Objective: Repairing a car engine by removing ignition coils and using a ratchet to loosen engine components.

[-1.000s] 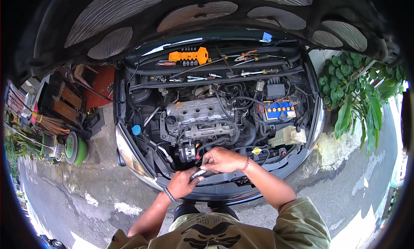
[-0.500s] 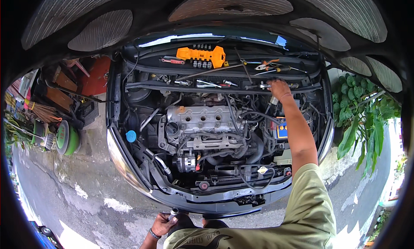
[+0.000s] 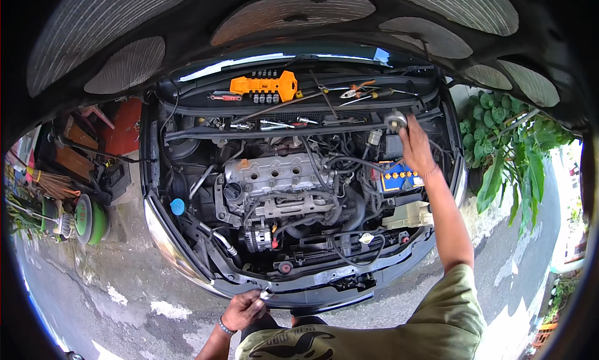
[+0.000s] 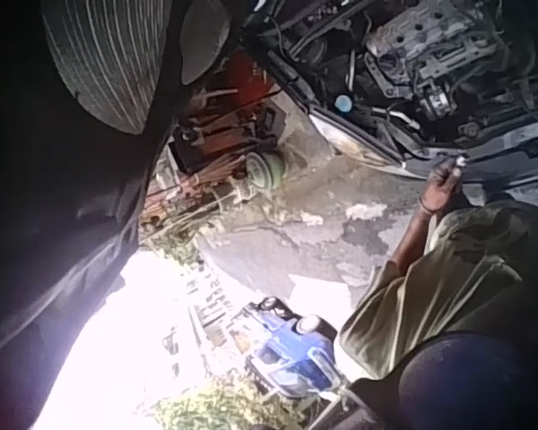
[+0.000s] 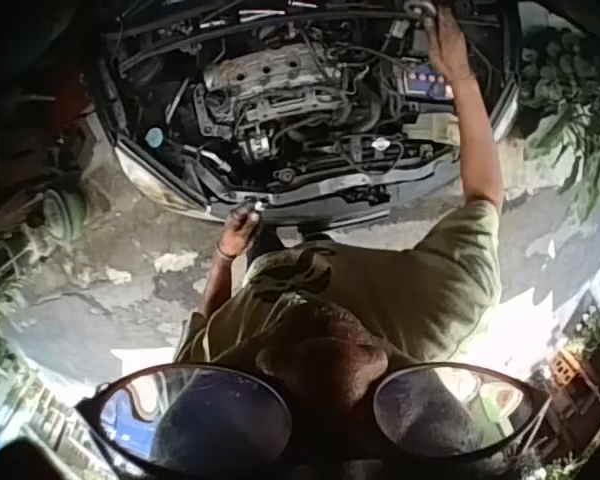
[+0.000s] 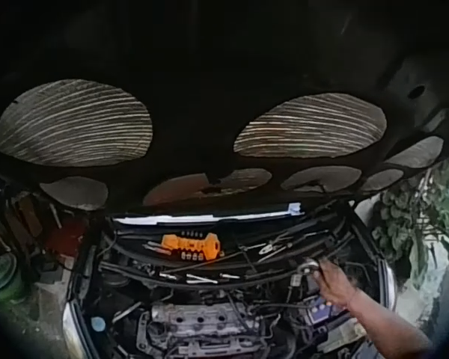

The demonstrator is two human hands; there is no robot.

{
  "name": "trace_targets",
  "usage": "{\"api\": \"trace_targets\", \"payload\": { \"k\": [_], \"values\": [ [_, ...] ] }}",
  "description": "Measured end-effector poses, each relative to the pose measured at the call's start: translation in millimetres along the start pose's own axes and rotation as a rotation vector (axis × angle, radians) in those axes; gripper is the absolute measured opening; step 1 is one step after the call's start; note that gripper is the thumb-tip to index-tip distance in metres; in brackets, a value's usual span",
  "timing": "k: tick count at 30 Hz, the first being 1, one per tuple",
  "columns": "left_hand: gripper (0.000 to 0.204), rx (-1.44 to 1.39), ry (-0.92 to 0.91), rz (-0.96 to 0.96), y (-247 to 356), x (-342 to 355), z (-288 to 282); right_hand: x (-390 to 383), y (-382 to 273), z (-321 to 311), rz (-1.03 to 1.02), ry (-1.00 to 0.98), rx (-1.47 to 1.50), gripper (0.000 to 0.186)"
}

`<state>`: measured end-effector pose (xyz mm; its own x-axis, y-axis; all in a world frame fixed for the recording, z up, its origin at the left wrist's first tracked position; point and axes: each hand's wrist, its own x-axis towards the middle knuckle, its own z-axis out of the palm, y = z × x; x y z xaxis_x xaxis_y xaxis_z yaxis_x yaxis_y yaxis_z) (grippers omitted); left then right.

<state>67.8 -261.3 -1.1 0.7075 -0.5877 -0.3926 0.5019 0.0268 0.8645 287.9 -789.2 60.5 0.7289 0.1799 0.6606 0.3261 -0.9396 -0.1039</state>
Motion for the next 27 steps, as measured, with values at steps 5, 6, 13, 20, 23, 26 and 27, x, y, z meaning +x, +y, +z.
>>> {"api": "trace_targets", "payload": {
  "k": [5,6,13,20,23,26,27],
  "values": [
    [0.019,0.487,0.001,0.170,22,47,32,-89,-177,-66,1.366,-0.264,1.433,0.032],
    [0.019,0.495,0.009,0.173,21,54,40,-113,-195,-72,1.360,-0.415,1.596,0.036],
    [0.022,0.614,-0.034,0.283,6,57,74,-199,-305,-108,1.418,-0.538,1.812,0.042],
    [0.023,0.702,-0.066,0.354,-4,27,91,-222,-324,-129,1.350,-0.564,1.740,0.052],
    [0.028,0.721,-0.051,0.358,-7,13,86,-218,-333,-133,1.352,-0.611,1.655,0.053],
    [0.030,0.836,-0.052,0.399,-9,0,80,-219,-341,-136,1.317,-0.694,1.616,0.054],
    [0.030,0.892,0.015,0.528,-9,-3,79,-218,-343,-137,1.311,-0.702,1.615,0.054]
  ]
}}
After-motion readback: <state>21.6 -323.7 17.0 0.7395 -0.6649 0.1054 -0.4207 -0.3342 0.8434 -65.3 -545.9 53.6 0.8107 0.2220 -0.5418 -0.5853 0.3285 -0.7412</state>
